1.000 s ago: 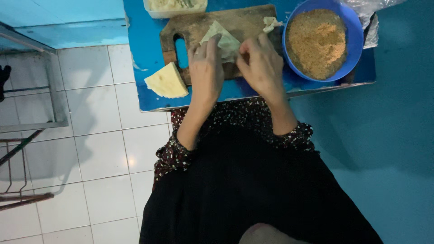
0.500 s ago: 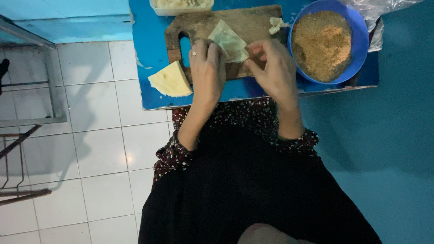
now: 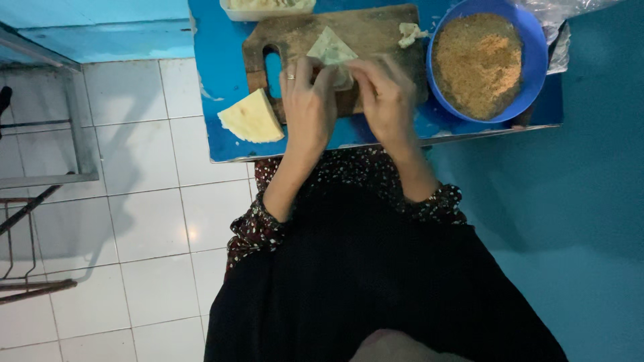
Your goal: The person folds thin triangular pastry wrappers on a wooden cutting board, pressing and creasing each piece by hand and setting folded pieces aside. They repeatedly take new wrappers from a stack and work pieces one at a time next to a blue bowl of brown filling.
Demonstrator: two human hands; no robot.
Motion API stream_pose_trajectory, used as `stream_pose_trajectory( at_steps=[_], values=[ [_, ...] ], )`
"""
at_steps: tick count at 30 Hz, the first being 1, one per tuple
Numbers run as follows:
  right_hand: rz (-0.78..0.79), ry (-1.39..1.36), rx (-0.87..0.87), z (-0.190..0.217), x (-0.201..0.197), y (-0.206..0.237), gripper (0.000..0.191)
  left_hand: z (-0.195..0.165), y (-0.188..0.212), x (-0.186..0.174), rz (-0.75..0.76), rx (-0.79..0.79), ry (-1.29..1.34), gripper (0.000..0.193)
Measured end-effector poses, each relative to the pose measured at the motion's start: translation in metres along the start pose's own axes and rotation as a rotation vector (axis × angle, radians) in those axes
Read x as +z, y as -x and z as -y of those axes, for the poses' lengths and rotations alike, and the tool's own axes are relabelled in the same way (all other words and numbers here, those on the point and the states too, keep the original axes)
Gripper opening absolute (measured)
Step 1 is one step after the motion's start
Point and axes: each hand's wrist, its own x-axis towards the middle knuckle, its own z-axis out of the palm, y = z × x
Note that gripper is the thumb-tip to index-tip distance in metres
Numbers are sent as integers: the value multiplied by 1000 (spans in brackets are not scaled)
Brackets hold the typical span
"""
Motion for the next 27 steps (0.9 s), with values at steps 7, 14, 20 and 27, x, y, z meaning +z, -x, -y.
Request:
stream_pose_trajectory(
  at_steps=[7,14,20,27],
  values=[
    [76,-16,22,-4,13,-3,19,3,-4,-12,48,1,-41,14],
    [248,119,-284,-20,-5,-11,26,28,-5,-29,215,253,-306,10],
    [220,150,-340,-25,6,-15,23,34,-4,-13,169,214,-248,12],
    [262,182,-330,-40,13,-6,14,28,15,-18,270,29,-77,15]
  ],
)
